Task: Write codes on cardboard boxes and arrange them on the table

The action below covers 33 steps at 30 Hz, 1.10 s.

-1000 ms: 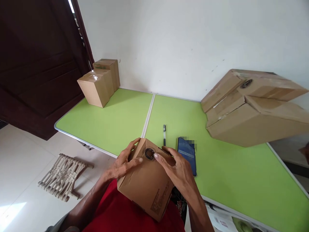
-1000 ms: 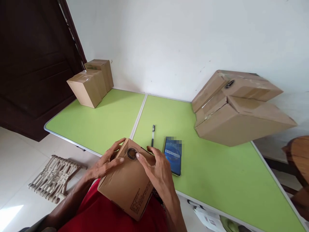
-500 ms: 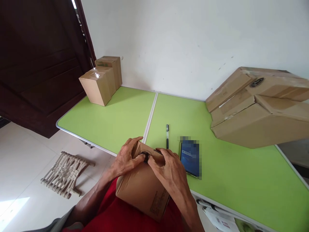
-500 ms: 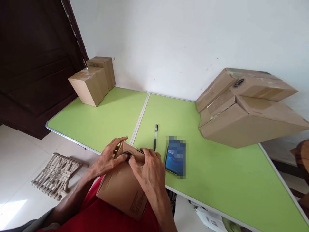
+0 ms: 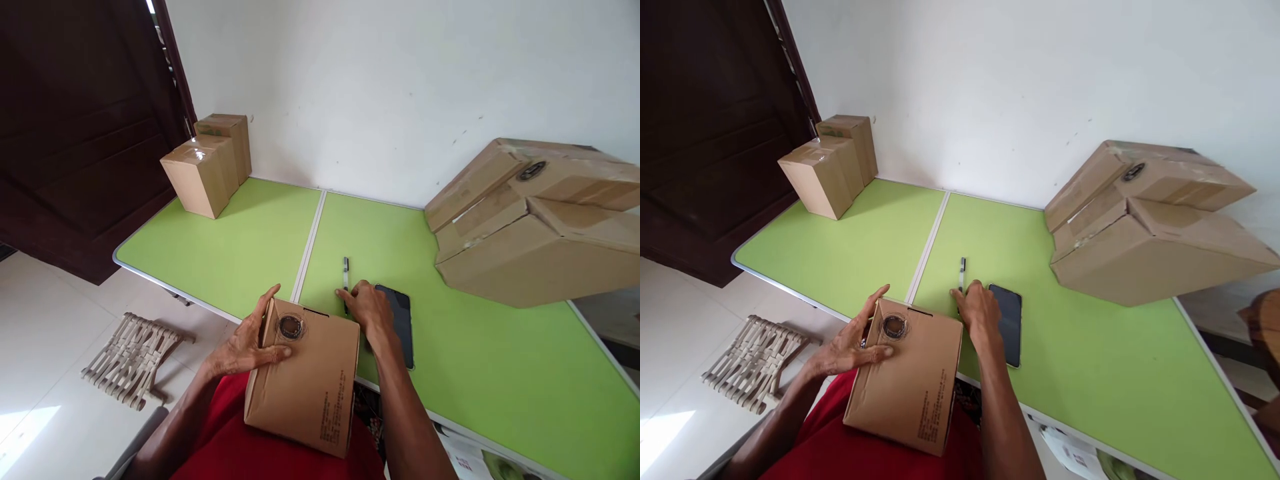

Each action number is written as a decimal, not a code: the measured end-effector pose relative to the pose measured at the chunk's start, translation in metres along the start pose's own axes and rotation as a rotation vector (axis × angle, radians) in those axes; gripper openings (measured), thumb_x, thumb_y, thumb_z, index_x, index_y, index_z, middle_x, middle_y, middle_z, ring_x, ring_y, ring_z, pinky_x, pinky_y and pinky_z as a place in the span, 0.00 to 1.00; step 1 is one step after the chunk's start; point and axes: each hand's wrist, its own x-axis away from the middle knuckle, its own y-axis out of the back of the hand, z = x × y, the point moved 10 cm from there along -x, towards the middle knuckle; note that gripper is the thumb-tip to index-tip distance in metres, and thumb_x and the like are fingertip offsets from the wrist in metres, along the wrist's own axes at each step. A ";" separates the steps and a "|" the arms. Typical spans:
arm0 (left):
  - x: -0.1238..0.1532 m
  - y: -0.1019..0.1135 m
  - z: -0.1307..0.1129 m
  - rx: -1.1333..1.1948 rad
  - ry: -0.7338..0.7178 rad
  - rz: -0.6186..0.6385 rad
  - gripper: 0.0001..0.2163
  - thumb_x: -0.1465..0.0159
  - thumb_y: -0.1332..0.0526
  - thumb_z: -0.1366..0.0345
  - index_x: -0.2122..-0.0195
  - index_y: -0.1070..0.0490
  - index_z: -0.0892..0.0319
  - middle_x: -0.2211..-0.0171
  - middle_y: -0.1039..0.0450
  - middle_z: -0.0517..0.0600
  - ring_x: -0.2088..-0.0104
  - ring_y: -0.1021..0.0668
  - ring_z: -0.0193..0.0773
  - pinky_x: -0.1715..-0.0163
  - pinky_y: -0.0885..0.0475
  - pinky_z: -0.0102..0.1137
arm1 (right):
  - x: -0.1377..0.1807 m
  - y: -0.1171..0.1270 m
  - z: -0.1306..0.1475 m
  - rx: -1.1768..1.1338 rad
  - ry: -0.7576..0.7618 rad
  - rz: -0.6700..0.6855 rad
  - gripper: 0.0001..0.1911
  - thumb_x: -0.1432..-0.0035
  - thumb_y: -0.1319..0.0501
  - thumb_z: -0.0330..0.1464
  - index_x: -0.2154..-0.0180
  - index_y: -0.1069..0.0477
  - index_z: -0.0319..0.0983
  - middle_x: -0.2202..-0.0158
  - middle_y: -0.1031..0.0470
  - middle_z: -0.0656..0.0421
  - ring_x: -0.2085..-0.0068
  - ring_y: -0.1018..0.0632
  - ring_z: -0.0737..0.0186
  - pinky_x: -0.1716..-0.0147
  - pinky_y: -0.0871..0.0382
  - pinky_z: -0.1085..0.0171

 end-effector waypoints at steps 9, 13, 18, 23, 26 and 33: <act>-0.006 -0.010 0.023 0.144 0.012 0.101 0.61 0.39 0.24 0.63 0.20 0.74 0.48 0.29 0.34 0.60 0.29 0.29 0.56 0.27 0.38 0.55 | 0.035 0.037 0.002 -0.561 0.085 -0.193 0.12 0.34 0.40 0.45 0.62 0.30 0.44 0.68 0.19 0.56 0.69 0.17 0.53 0.67 0.24 0.57; -0.012 -0.017 0.021 0.107 0.035 0.110 0.61 0.40 0.24 0.63 0.20 0.72 0.47 0.32 0.30 0.60 0.32 0.25 0.55 0.29 0.36 0.55 | 0.095 0.016 0.034 -1.095 0.248 0.068 0.12 0.34 0.31 0.45 0.58 0.24 0.44 0.63 0.15 0.56 0.62 0.14 0.53 0.62 0.19 0.56; -0.018 -0.028 0.019 0.181 0.047 0.130 0.60 0.40 0.24 0.65 0.20 0.70 0.46 0.37 0.25 0.60 0.40 0.20 0.54 0.38 0.27 0.51 | 0.135 -0.006 0.036 -1.023 0.244 -0.012 0.10 0.32 0.31 0.43 0.57 0.22 0.44 0.62 0.14 0.56 0.65 0.14 0.57 0.62 0.19 0.60; -0.020 -0.026 0.022 0.195 0.035 0.120 0.59 0.41 0.23 0.64 0.20 0.66 0.46 0.37 0.26 0.60 0.40 0.21 0.53 0.40 0.26 0.49 | 0.137 -0.006 0.048 -0.871 0.346 -0.039 0.12 0.31 0.33 0.43 0.58 0.20 0.42 0.63 0.14 0.54 0.71 0.17 0.59 0.69 0.20 0.61; -0.020 -0.025 0.024 0.154 0.029 0.123 0.57 0.40 0.23 0.63 0.21 0.63 0.46 0.38 0.25 0.58 0.41 0.20 0.52 0.37 0.29 0.51 | 0.135 -0.008 0.048 -0.848 0.363 -0.037 0.12 0.32 0.33 0.44 0.57 0.19 0.42 0.63 0.14 0.54 0.69 0.16 0.57 0.69 0.19 0.61; -0.020 -0.026 0.028 0.179 0.011 0.127 0.56 0.40 0.23 0.63 0.21 0.63 0.45 0.37 0.25 0.59 0.39 0.21 0.53 0.37 0.28 0.51 | 0.137 -0.010 0.050 -0.822 0.420 0.008 0.10 0.31 0.33 0.42 0.58 0.18 0.43 0.67 0.16 0.56 0.69 0.17 0.58 0.70 0.21 0.64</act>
